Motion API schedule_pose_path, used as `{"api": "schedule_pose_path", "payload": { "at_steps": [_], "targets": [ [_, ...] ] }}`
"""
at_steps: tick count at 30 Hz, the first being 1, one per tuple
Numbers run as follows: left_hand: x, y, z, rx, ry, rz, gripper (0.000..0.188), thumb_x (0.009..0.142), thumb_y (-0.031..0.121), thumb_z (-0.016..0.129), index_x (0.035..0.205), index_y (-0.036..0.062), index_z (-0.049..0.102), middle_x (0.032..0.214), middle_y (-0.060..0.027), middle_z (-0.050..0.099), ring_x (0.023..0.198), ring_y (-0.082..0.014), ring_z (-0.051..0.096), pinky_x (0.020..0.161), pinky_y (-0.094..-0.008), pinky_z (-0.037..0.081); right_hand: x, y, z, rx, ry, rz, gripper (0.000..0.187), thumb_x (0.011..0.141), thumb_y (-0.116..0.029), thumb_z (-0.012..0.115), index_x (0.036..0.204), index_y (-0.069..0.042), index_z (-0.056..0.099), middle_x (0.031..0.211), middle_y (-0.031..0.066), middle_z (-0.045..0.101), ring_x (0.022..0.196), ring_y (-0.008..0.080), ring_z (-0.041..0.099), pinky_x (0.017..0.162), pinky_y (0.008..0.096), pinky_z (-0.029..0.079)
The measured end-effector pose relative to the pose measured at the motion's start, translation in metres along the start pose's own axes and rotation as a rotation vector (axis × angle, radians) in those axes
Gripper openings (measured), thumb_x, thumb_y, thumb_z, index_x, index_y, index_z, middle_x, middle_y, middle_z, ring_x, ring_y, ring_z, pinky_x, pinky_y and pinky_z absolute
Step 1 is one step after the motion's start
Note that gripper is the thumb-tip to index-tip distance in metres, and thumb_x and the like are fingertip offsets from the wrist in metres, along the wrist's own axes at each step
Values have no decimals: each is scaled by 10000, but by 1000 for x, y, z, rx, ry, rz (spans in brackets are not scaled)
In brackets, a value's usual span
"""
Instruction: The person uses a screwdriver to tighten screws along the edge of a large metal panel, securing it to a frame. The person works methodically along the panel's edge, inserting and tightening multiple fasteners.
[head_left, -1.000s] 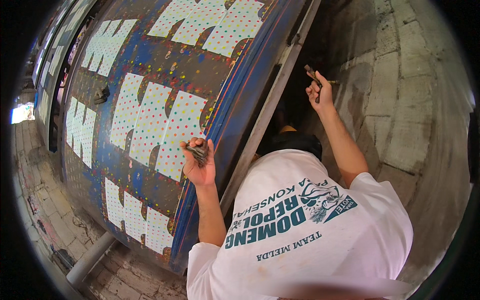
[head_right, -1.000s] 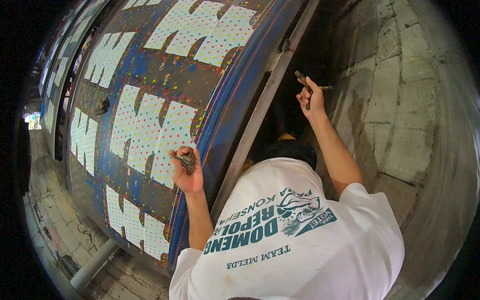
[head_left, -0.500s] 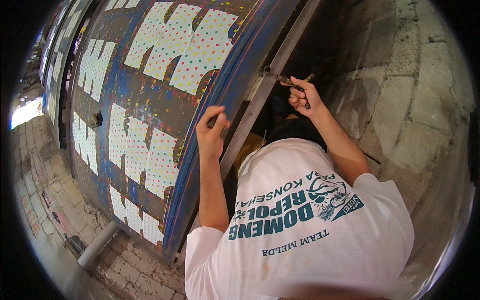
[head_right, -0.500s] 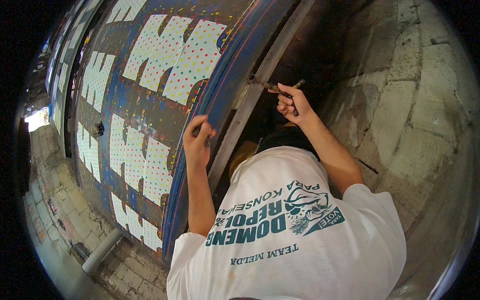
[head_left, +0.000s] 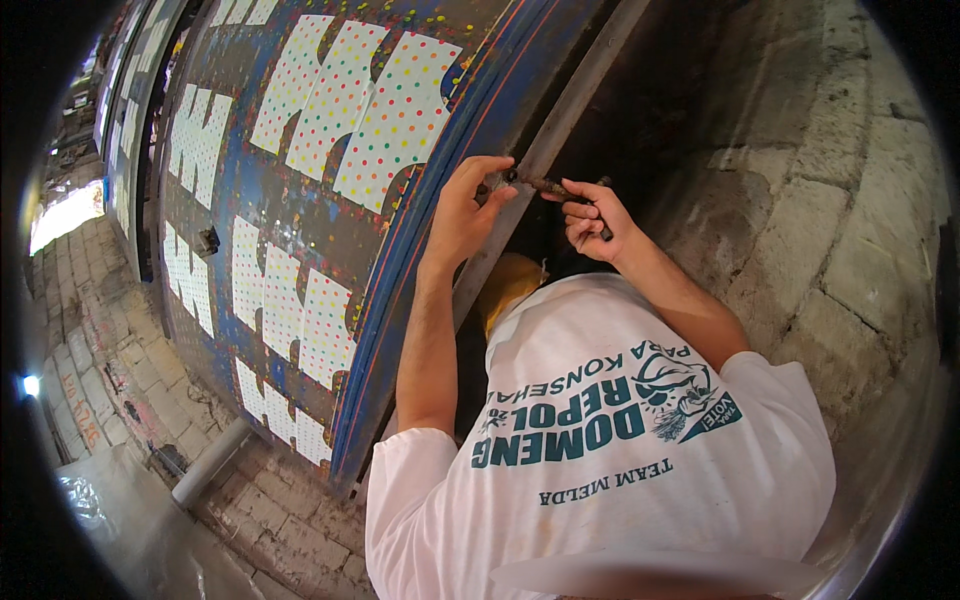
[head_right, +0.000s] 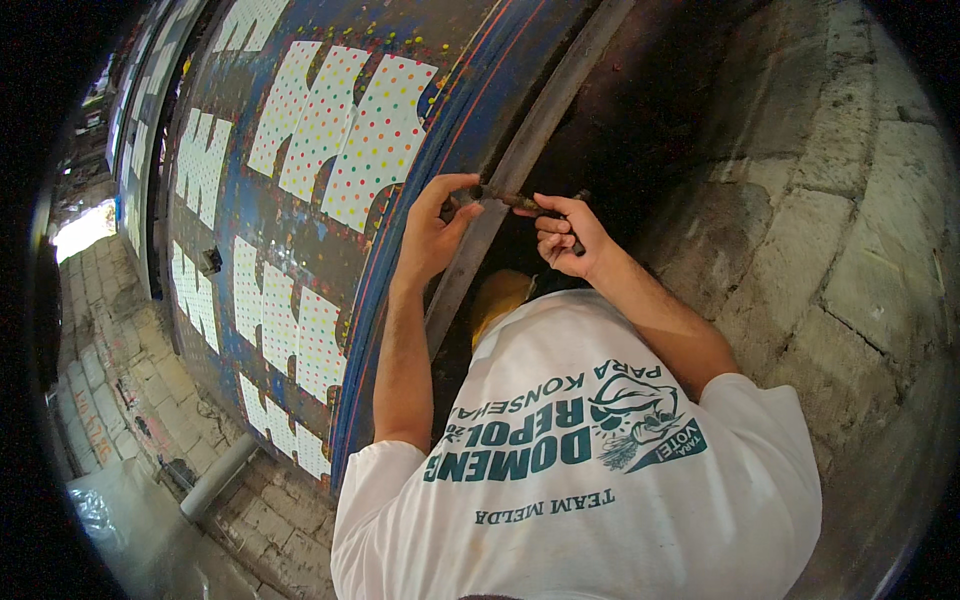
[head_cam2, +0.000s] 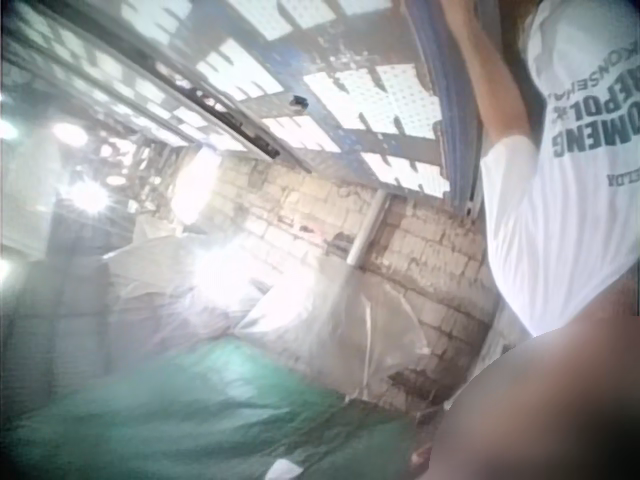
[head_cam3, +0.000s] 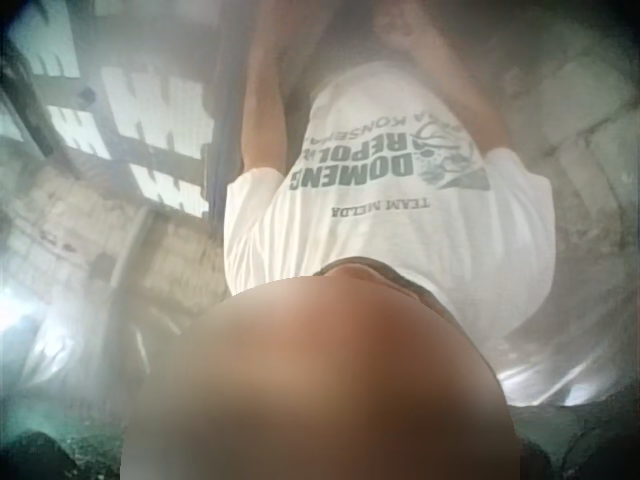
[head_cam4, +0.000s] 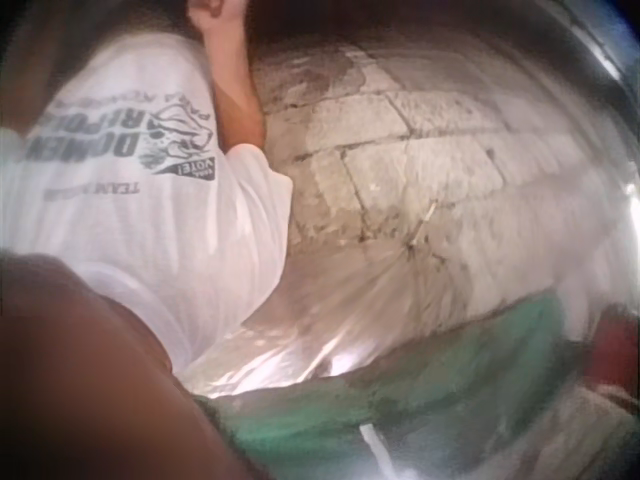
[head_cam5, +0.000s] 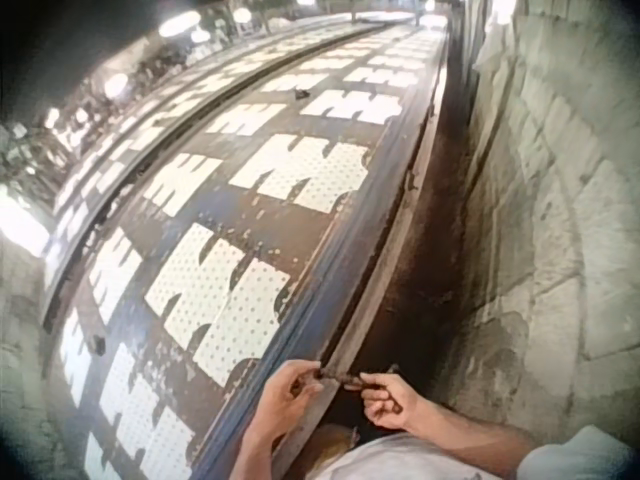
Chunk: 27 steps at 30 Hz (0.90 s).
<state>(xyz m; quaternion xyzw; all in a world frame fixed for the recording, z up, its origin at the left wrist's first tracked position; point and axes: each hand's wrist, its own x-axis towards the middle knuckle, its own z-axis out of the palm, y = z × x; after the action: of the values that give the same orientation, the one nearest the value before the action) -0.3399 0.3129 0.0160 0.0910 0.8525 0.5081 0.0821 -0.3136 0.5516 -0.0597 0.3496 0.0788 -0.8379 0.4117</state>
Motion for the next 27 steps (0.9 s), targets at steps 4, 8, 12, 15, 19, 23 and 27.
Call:
{"api": "schedule_pose_path", "payload": {
  "at_steps": [4, 8, 12, 15, 19, 23, 27],
  "targets": [
    [5, -15, 6, 38, -4, 44, 304, 889, 38, 816, 1174, 65, 714, 1162, -50, 704, 972, -169, 631, 833, -316, 510, 0, 11, -1, -189, 131, -133, 358, 1074, -323, 617, 1193, 11, 670, 492, -76, 377, 397, 44, 339, 404, 168, 327],
    [6, -20, 9, -34, -8, -20, 291, 876, 51, 828, 1148, 66, 723, 1108, -61, 709, 950, -203, 627, 820, -331, 514, 13, 13, -15, -649, -14, -649, 311, 996, -246, 730, 1196, -9, 710, 534, -27, 490, 444, 72, 450, 430, 201, 391],
    [9, -17, 8, -4, -24, -9, 281, 888, 66, 820, 1153, 65, 724, 1099, -66, 703, 932, -211, 619, 820, -342, 521, 30, -29, -21, -1745, -430, -1621, 363, 917, -120, 808, 1259, -22, 737, 658, 9, 642, 529, 107, 583, 503, 271, 467],
    [13, -20, 8, 46, -87, -13, 284, 914, 73, 798, 1187, 64, 719, 1127, -80, 695, 982, -215, 646, 852, -348, 529, 20, -64, -20, -2370, -524, -1709, 424, 932, -186, 795, 1335, -80, 714, 650, -30, 573, 570, 126, 569, 570, 295, 485],
    [14, -26, 8, 59, -140, 20, 305, 953, 127, 770, 1239, 46, 702, 1152, -101, 677, 1026, -228, 664, 907, -339, 534, 12, -71, -11, -2448, -598, -1812, 424, 930, -190, 767, 1343, -106, 718, 642, -39, 509, 572, 114, 528, 572, 296, 472],
    [13, -24, 2, 65, -130, 143, 346, 986, 283, 755, 1220, 34, 702, 1149, -84, 655, 976, -206, 664, 843, -326, 554, 1, -57, -13, -2372, -531, -1777, 425, 921, -183, 769, 1339, -118, 728, 636, -41, 491, 565, 114, 507, 552, 297, 453],
    [15, -14, -11, -602, 68, 215, 511, 968, 550, 706, 1154, 75, 686, 1098, -41, 629, 731, -83, 563, 641, -245, 475, -15, -52, -26, -2252, -323, -1769, 382, 934, -166, 796, 1308, -103, 747, 614, -16, 533, 515, 137, 482, 528, 300, 437]
  ]
}}
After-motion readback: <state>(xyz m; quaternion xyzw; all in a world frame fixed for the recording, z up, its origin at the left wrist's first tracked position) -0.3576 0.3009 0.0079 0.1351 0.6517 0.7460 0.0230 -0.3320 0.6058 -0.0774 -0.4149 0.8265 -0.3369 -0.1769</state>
